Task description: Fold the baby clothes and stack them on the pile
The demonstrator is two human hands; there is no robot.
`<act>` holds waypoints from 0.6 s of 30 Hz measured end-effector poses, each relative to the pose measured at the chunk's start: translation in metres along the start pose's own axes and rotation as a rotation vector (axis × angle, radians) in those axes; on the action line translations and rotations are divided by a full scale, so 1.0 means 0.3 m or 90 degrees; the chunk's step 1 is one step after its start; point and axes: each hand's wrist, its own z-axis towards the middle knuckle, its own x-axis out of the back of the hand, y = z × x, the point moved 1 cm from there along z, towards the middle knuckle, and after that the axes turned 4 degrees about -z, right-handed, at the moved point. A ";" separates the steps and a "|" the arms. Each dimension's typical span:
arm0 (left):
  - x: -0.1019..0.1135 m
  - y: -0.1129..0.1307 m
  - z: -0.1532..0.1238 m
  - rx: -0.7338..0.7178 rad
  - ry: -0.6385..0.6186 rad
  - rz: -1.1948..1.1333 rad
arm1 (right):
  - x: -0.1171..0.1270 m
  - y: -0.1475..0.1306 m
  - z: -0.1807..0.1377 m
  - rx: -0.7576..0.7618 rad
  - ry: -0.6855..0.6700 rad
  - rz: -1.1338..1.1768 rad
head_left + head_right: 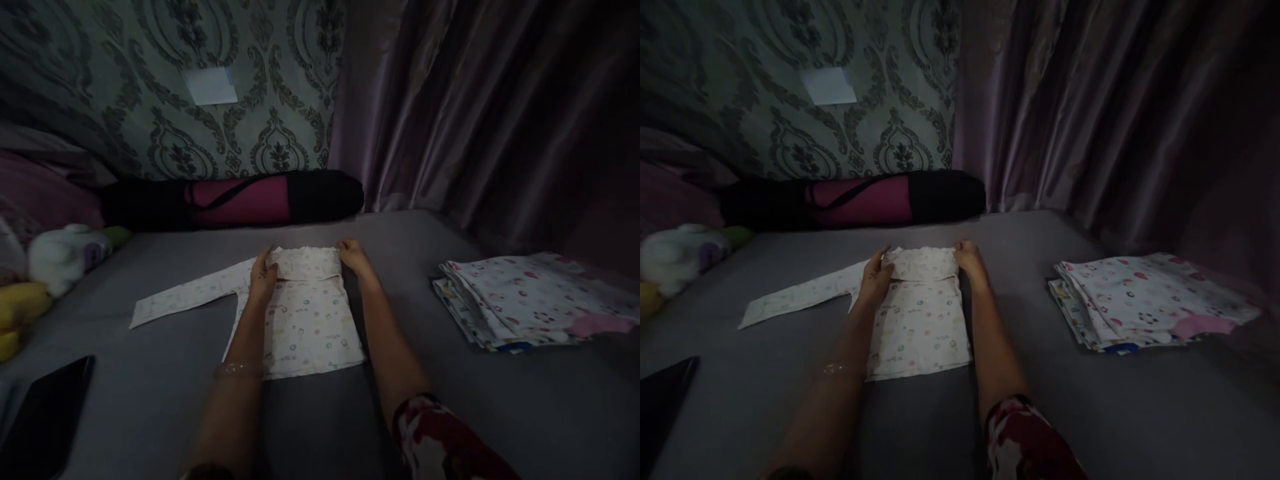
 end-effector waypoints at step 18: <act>0.059 -0.021 -0.004 -0.074 0.062 0.258 | -0.215 -0.001 -0.120 0.062 -0.044 -0.429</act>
